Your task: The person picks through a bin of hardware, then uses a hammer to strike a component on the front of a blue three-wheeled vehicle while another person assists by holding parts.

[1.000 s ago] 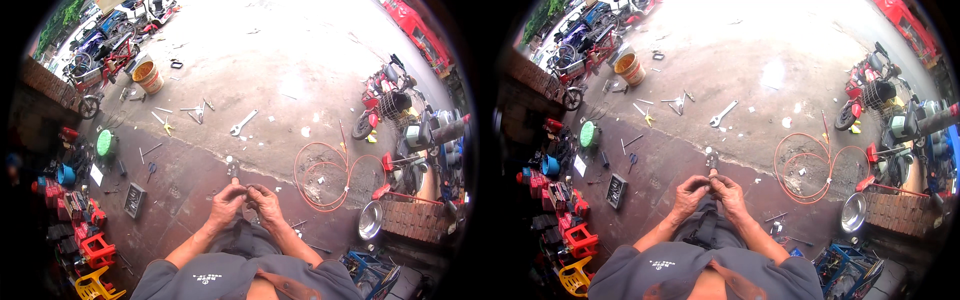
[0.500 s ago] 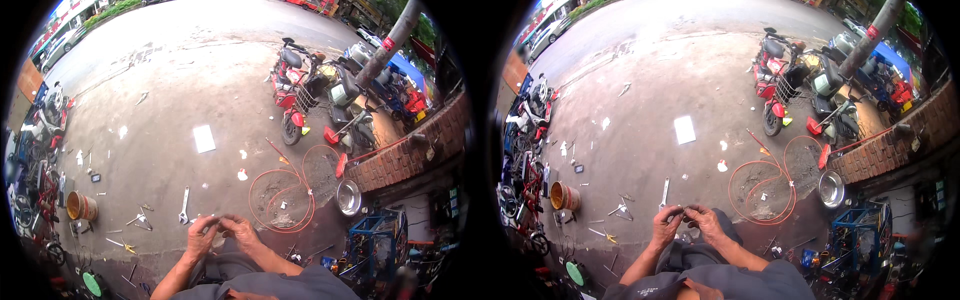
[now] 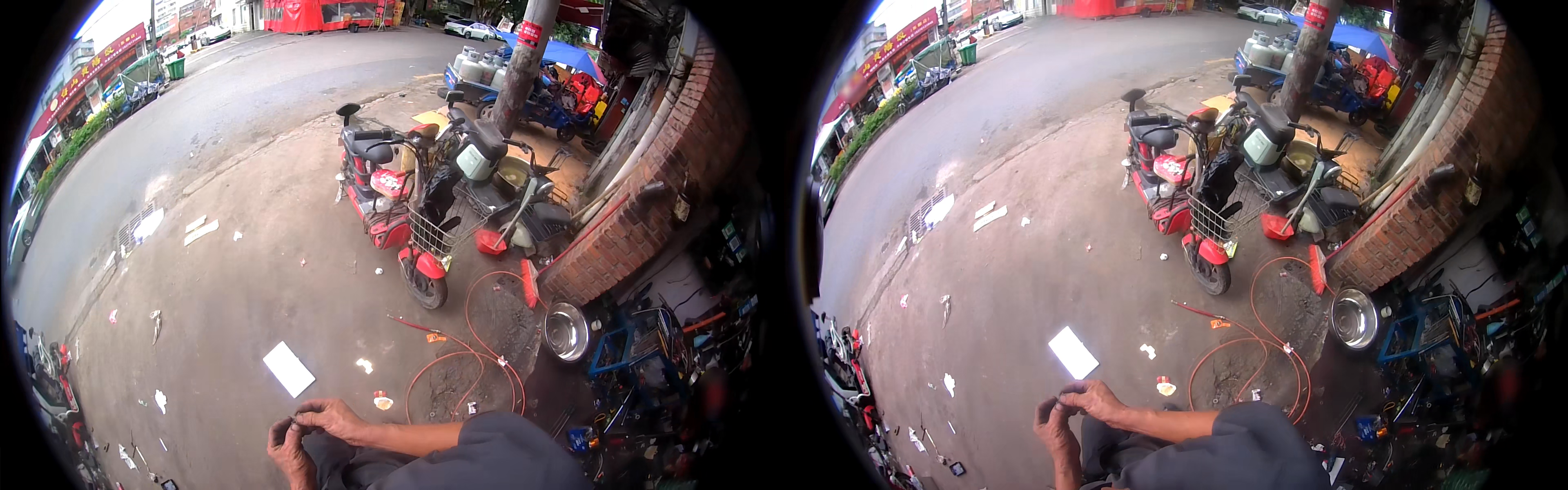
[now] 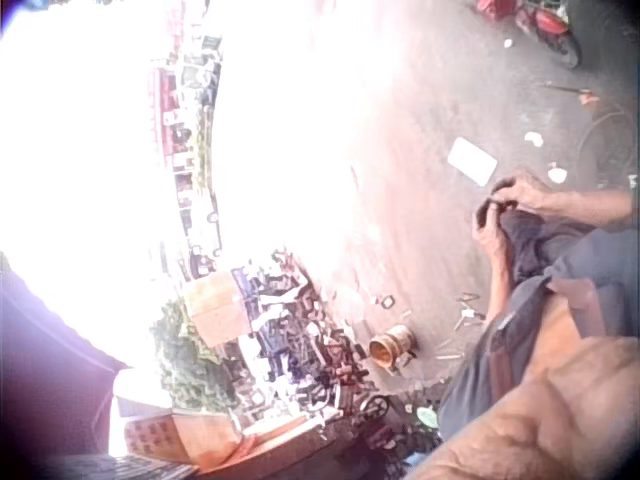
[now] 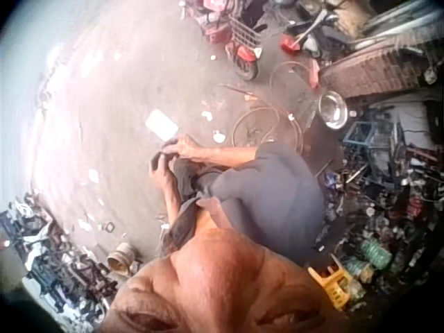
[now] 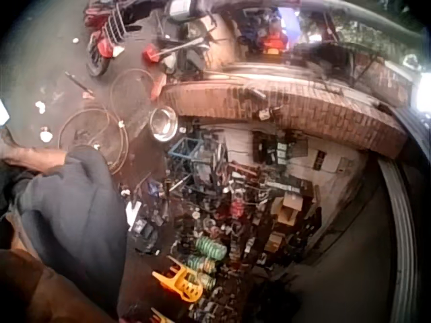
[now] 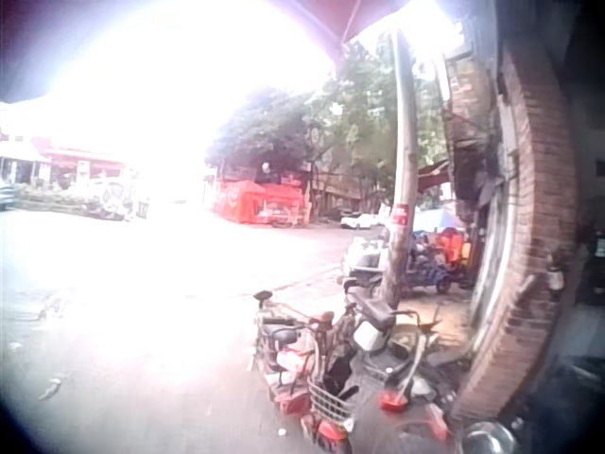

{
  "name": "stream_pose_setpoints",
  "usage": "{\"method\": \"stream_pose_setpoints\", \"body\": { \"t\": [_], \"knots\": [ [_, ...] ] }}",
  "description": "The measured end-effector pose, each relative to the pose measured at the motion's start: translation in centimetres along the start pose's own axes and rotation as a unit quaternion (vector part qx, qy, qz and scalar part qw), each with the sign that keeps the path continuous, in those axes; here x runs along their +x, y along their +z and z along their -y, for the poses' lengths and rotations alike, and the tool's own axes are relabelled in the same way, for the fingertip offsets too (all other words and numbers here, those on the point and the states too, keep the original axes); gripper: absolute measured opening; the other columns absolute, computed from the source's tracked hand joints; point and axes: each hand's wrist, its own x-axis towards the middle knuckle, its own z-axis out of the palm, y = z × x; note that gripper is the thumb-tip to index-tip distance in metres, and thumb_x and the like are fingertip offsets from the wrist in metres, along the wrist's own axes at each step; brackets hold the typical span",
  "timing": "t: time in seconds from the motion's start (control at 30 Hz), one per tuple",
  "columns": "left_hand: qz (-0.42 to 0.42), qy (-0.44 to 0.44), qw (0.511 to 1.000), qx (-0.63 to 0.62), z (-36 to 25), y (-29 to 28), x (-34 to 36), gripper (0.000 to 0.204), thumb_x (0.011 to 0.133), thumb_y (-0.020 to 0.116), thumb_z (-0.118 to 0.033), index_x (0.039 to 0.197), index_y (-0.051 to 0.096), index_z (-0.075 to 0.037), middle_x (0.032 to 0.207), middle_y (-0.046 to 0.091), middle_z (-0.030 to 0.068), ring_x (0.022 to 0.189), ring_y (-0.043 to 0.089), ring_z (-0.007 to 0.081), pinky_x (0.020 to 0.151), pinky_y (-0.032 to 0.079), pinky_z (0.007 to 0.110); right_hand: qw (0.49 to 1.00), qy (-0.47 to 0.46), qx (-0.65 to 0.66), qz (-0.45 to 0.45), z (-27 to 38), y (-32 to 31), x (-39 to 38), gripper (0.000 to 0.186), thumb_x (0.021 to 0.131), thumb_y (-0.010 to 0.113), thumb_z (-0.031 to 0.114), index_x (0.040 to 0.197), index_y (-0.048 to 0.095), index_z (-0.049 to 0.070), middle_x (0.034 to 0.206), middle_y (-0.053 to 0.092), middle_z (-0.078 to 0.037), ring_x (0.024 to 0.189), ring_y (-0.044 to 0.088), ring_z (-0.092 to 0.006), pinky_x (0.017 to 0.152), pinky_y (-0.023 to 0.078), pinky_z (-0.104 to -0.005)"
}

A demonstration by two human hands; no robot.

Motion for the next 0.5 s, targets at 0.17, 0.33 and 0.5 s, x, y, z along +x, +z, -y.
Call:
{"method": "stream_pose_setpoints", "body": {
  "t": [0.17, 0.33, 0.5],
  "knots": [
    [-0.032, 0.081, 0.996, -0.016, -0.3, 2.1, 17.2, 0.02, 0.082, 0.067, -0.01, 0.094, 0.058, 0.004, 0.082, 0.061, 0.0094, 0.069, 0.058, 0.016, 0.065, 0.048, 0.029, 1.0, 0.01, 0.009, 0.024, 5.2, 0.1, 16.5, 0.028, 0.087, 0.065, 0.025, 0.104, 0.064, 0.003, 0.089, 0.064, -0.002, 0.08, 0.057, -0.0092, 0.07, 0.044, -0.0237],
    [0.031, 0.101, 0.991, 0.081, -2.4, 7.5, 35.7, 0.018, 0.08, 0.065, -0.004, 0.096, 0.062, 0.004, 0.085, 0.064, 0.0076, 0.077, 0.058, 0.0151, 0.073, 0.047, 0.027, 0.995, -0.022, 0.087, -0.03, 11.7, -2.9, 32.8, 0.028, 0.087, 0.065, 0.025, 0.103, 0.064, 0.002, 0.092, 0.064, -0.003, 0.081, 0.058, -0.0101, 0.074, 0.047, -0.0262],
    [0.112, 0.026, 0.989, 0.098, -6.6, 15.7, 51.3, 0.018, 0.079, 0.066, -0.003, 0.094, 0.063, 0.006, 0.082, 0.064, 0.0089, 0.073, 0.06, 0.015, 0.071, 0.048, 0.027, 0.992, -0.084, 0.013, -0.091, 22.3, -6.2, 43.6, 0.033, 0.091, 0.059, 0.031, 0.11, 0.064, 0.004, 0.096, 0.065, -0.003, 0.093, 0.061, -0.0112, 0.076, 0.047, -0.0267]
  ]
}}
